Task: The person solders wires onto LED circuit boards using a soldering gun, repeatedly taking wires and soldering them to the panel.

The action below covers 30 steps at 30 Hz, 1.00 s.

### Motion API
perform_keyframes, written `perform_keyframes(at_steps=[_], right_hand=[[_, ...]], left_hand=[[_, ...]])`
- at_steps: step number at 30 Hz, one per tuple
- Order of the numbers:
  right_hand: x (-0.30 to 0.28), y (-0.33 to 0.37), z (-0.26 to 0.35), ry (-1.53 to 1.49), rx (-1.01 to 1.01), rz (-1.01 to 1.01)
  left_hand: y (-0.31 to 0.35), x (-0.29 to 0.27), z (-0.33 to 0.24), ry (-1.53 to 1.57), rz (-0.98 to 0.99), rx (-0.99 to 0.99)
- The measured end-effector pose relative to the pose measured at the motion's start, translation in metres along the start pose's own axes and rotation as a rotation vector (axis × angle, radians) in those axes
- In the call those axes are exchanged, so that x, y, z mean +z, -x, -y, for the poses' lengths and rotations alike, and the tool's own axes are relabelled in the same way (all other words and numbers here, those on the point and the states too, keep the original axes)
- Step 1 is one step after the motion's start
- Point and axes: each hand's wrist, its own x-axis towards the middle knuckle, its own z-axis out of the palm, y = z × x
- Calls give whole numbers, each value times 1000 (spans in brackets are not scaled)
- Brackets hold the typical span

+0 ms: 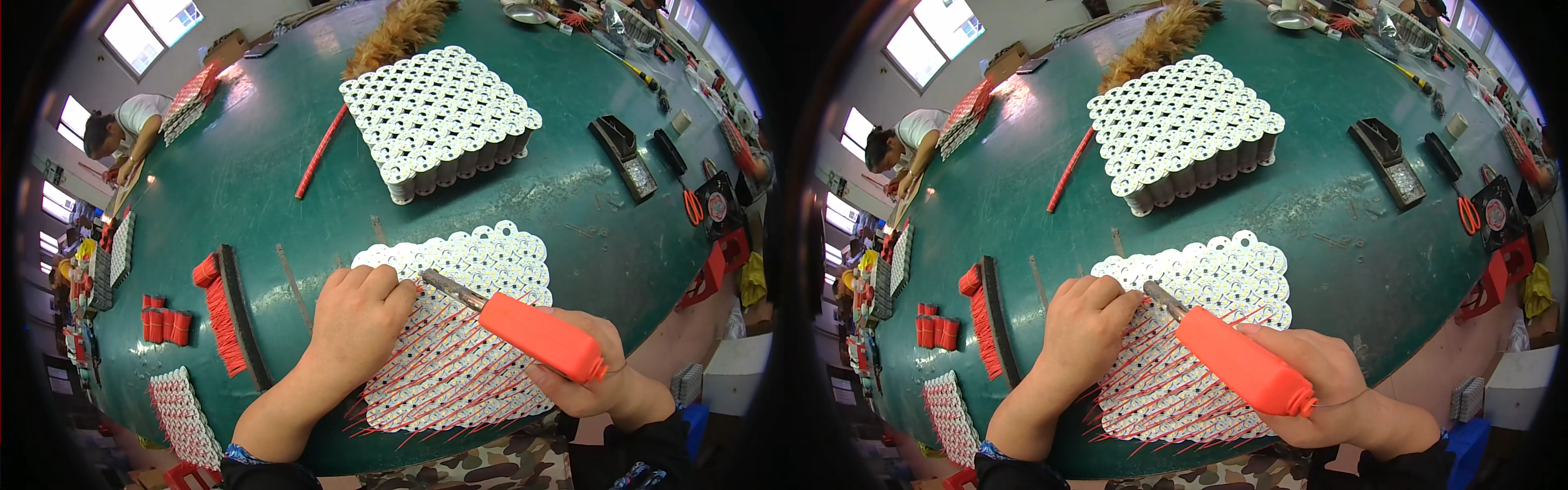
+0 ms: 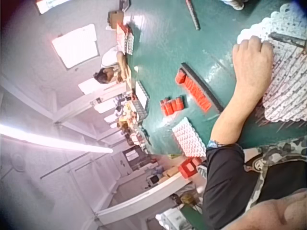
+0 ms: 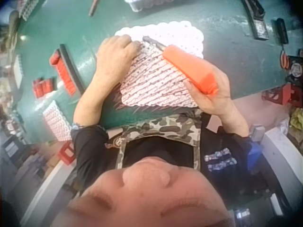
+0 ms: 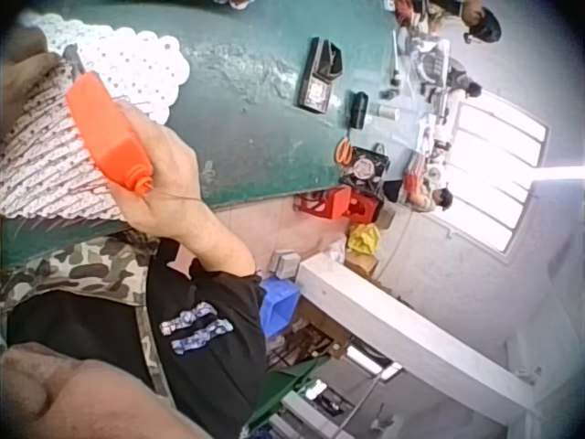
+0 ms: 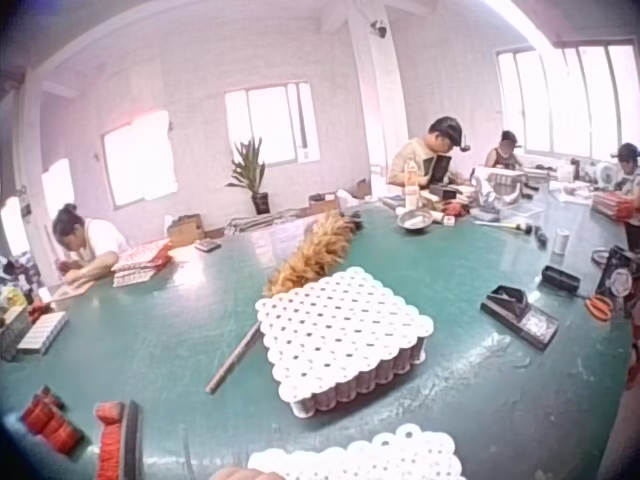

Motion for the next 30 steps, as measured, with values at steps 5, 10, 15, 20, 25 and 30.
perform_keyframes(at_steps=[5,10,15,20,25,30], right_hand=[[2,-7,2,62,-72,-10],[-1,-5,3,33,-23,10],[0,-6,4,51,-55,-18],[-1,-6,5,65,-57,-5],[0,-5,6,38,-62,-23],[1,-6,6,60,-61,-34]], left_hand=[[0,-1,0,-1,-2,-5],[1,-1,0,1,3,-9],[0,-1,-1,3,2,-8],[0,-1,-1,1,-1,-10],[0,-1,0,0,-2,-9],[0,-1,0,-3,4,-11]])
